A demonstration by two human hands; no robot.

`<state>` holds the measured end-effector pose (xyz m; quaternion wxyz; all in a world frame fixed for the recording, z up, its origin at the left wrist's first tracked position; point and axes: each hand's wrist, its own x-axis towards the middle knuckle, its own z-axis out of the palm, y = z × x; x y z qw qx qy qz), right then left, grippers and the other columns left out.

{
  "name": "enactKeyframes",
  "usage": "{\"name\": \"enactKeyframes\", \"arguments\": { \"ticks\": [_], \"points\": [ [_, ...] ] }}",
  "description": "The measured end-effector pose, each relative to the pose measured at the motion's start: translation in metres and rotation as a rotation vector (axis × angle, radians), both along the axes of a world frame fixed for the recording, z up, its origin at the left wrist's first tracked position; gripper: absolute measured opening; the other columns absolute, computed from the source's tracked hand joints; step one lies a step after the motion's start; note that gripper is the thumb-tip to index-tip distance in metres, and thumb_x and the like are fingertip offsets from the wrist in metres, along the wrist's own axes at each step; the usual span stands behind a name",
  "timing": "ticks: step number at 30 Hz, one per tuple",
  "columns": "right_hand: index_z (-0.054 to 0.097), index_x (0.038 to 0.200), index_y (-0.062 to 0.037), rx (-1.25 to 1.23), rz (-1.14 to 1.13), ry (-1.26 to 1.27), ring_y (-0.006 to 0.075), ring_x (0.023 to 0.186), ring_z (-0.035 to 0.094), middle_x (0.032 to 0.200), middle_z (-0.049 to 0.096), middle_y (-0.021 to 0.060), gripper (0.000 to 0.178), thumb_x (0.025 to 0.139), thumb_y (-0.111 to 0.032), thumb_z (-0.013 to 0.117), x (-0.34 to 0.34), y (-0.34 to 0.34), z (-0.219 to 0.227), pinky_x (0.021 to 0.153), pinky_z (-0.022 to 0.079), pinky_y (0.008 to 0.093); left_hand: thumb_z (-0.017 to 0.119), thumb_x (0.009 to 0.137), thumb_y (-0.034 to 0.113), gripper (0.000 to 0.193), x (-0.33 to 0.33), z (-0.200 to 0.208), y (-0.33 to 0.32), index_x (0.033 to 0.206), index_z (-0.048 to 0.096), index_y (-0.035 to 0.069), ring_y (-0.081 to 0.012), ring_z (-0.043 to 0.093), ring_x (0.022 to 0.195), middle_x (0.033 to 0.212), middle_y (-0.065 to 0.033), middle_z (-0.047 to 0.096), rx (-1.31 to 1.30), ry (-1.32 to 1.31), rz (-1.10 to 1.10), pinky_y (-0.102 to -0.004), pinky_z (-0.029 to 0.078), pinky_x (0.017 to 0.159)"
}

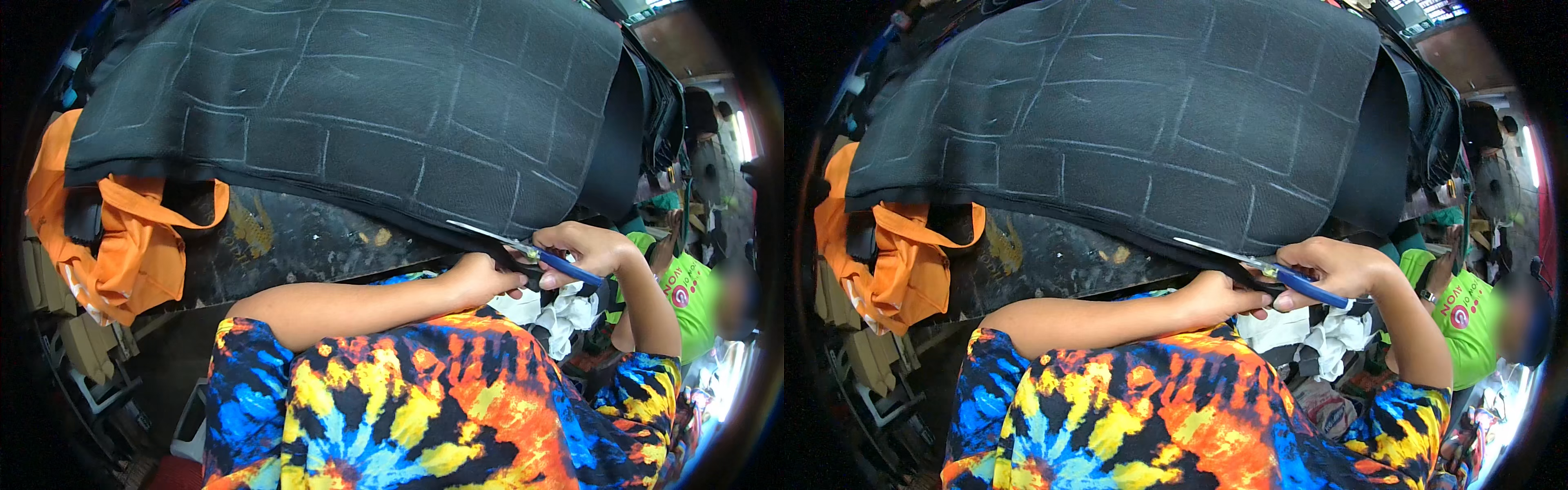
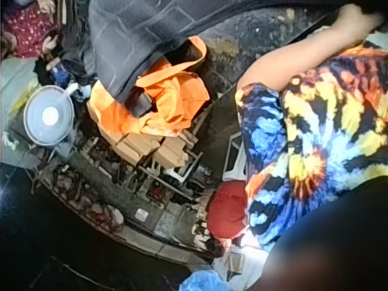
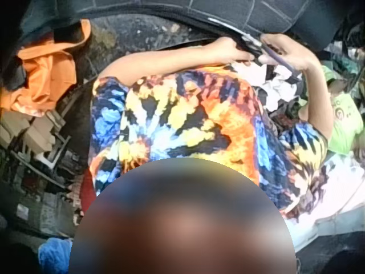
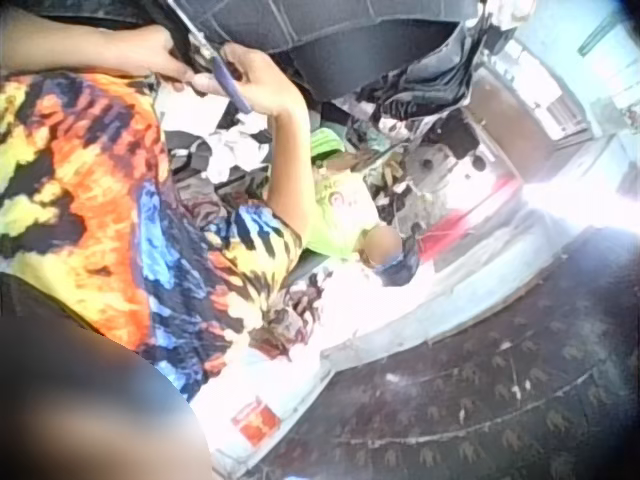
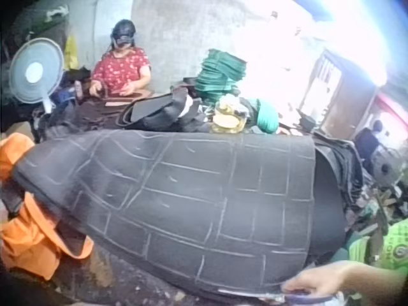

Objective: The person uses scissors to cut a large black fabric sheet along pre-drawn chalk lines on a work table. They repeatedly reposition and lift sections of the fabric to follow the marked outlines, separating cut pieces from the main sheet.

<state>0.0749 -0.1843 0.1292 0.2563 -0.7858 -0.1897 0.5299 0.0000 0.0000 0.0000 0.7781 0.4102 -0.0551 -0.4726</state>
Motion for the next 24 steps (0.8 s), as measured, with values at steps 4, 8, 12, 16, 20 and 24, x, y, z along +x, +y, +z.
{"name": "enactKeyframes", "arguments": {
  "ticks": [4, 8, 12, 16, 20, 24],
  "points": [
    [0.052, 0.07, -0.0034, -0.081, -0.034, 0.082, 0.0073, 0.058, 0.04, 0.058, 0.046, -0.0015, 0.043, 0.087, -0.034, 0.077, 0.009, 0.008, 0.003, 0.051, 0.034, 0.0304, 0.066, 0.088, -0.001, 0.024, 0.0, -0.002, -0.001, 0.112, 0.063, -0.003, -0.0176, 0.07, 0.078, 0.095, -0.0112, 0.068, -0.019, 0.006, 0.028, -0.0285, 0.056, 0.067],
    [0.06, 0.075, -0.0026, 0.081, -0.027, 0.051, 0.0063, 0.06, 0.042, 0.06, 0.047, -0.0026, 0.036, 0.087, -0.032, 0.078, 0.011, 0.021, -0.005, 0.052, 0.034, 0.0278, 0.067, 0.087, 0.002, 0.02, 0.002, 0.001, 0.001, 0.106, 0.064, -0.003, -0.0167, 0.07, 0.075, 0.093, -0.0101, 0.069, 0.032, -0.126, -0.043, -0.0287, 0.056, 0.066],
    [0.063, 0.077, -0.0012, 0.121, -0.048, 0.043, 0.0047, 0.06, 0.043, 0.061, 0.048, -0.0026, 0.035, 0.086, -0.031, 0.079, 0.011, 0.038, -0.013, 0.052, 0.035, 0.0261, 0.067, 0.09, 0.013, 0.02, 0.003, 0.005, 0.004, 0.105, 0.063, 0.0, -0.0154, 0.071, 0.081, 0.094, -0.0091, 0.07, 0.068, -0.21, -0.084, -0.0303, 0.055, 0.072],
    [0.062, 0.075, -0.0007, 0.04, -0.029, 0.064, 0.0052, 0.058, 0.041, 0.059, 0.047, -0.0025, 0.038, 0.086, -0.033, 0.079, 0.016, 0.048, -0.009, 0.051, 0.034, 0.0273, 0.065, 0.093, 0.021, 0.025, 0.004, 0.0, 0.004, 0.11, 0.063, 0.003, -0.0145, 0.07, 0.087, 0.099, -0.0071, 0.071, 0.14, -0.29, -0.188, -0.0302, 0.054, 0.077],
    [0.055, 0.069, -0.0003, 0.152, 0.046, -0.047, 0.0078, 0.058, 0.043, 0.057, 0.045, 0.0005, 0.047, 0.086, -0.038, 0.077, 0.02, 0.062, -0.016, 0.051, 0.036, 0.0297, 0.065, 0.095, 0.026, 0.03, -0.002, -0.012, -0.003, 0.114, 0.062, 0.003, -0.0127, 0.067, 0.086, 0.099, -0.0064, 0.07, -0.003, -0.256, -0.201, -0.0274, 0.052, 0.079],
    [0.054, 0.069, -0.0009, 0.115, 0.056, -0.053, 0.0091, 0.056, 0.043, 0.056, 0.048, 0.0034, 0.045, 0.085, -0.035, 0.078, 0.026, 0.069, -0.022, 0.052, 0.037, 0.0312, 0.067, 0.093, 0.024, 0.03, 0.004, -0.016, -0.007, 0.114, 0.061, 0.004, -0.0131, 0.068, 0.089, 0.097, -0.0069, 0.07, 0.11, -0.294, -0.245, -0.0281, 0.052, 0.08]
  ]
}}
